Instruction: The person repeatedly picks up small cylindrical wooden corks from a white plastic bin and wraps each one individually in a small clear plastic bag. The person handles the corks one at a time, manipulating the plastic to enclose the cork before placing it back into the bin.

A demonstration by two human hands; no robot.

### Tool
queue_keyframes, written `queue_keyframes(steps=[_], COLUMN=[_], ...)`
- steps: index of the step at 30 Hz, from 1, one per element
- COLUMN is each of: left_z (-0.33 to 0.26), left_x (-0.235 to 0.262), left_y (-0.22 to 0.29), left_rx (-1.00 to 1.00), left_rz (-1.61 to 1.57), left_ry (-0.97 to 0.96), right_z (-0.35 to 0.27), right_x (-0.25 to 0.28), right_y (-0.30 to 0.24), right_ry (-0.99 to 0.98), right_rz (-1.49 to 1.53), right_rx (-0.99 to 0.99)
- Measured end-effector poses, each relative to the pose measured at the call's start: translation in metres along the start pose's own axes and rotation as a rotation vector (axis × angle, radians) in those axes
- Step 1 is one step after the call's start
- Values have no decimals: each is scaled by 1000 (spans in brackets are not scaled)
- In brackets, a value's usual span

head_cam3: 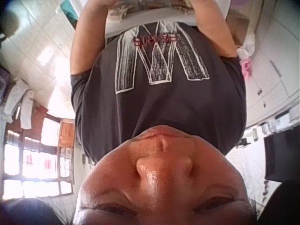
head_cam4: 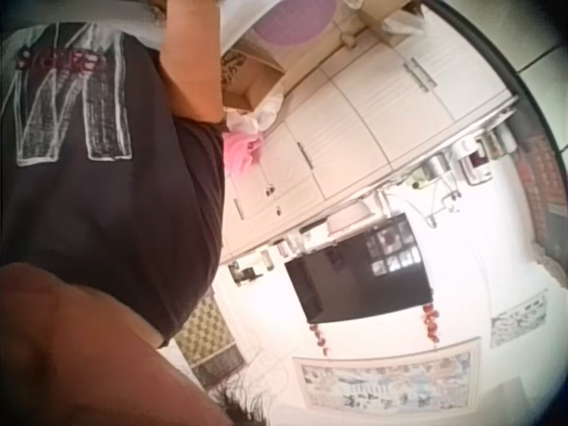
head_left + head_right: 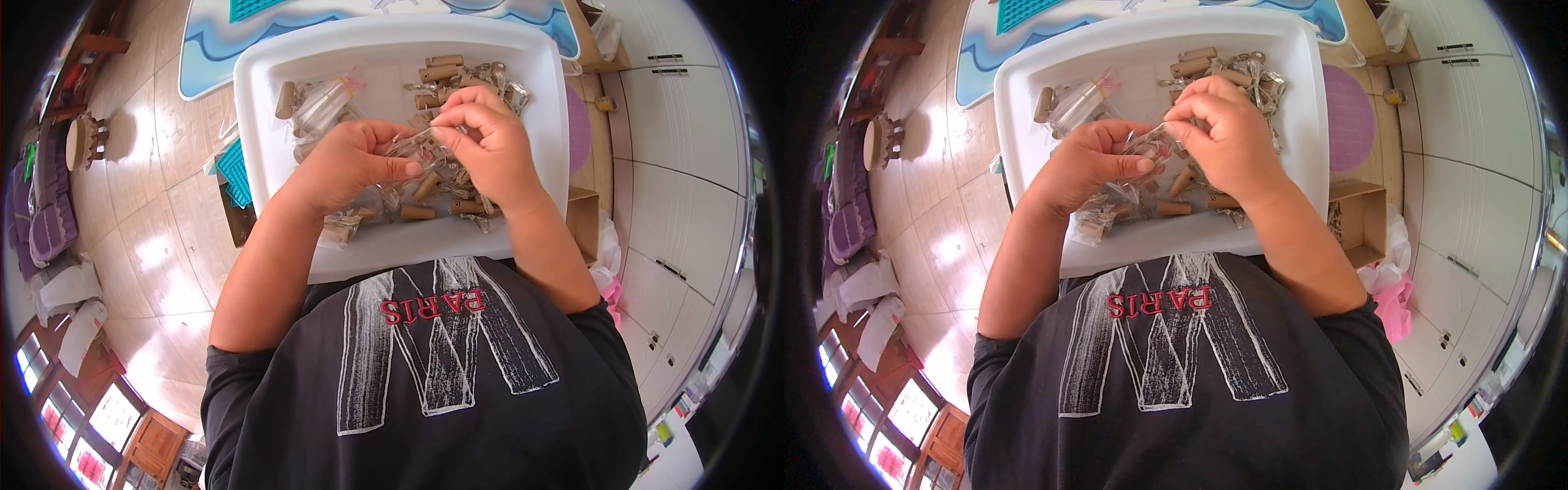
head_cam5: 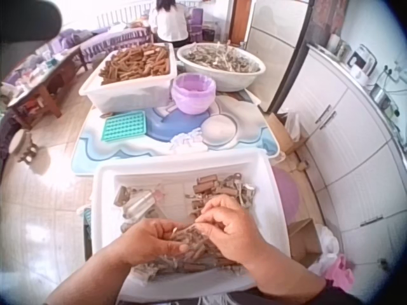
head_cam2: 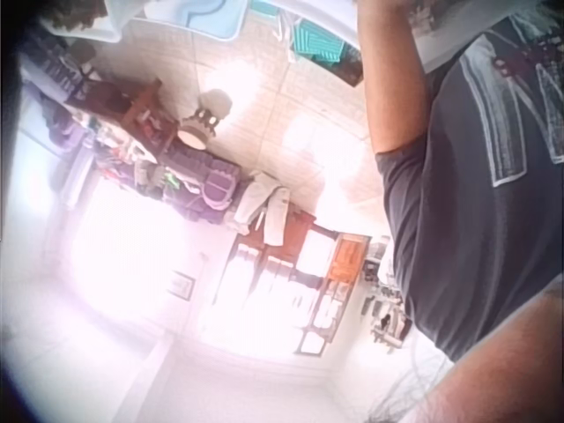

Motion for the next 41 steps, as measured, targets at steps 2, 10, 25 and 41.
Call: queue_keyframes(steps=[2, 10, 25, 41], left_z=[-1, -1, 2, 0], left_x=[1, 4, 7, 7], left_y=[0, 1, 0, 5], left_rx=[-15, -5, -42, 3], left_rz=[-19, 48, 131, 42], left_ry=[-9, -56, -107, -180], right_z=[3, 6, 5, 3], right_x=[5, 6, 4, 2], right_y=[1, 4, 1, -2], right_ry=[15, -29, -147, -162], right_rz=[-8, -98, -117, -121], right_rx=[-1, 226, 194, 290])
Point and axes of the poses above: each hand's wrist, its own z-axis towards the middle knuckle, its own x-axis out of the back of the hand, y = z × x, the point moved 1 cm from there along z, towards the middle knuckle, and after that the axes turned 15 degrees about y, right-handed, at the moved point
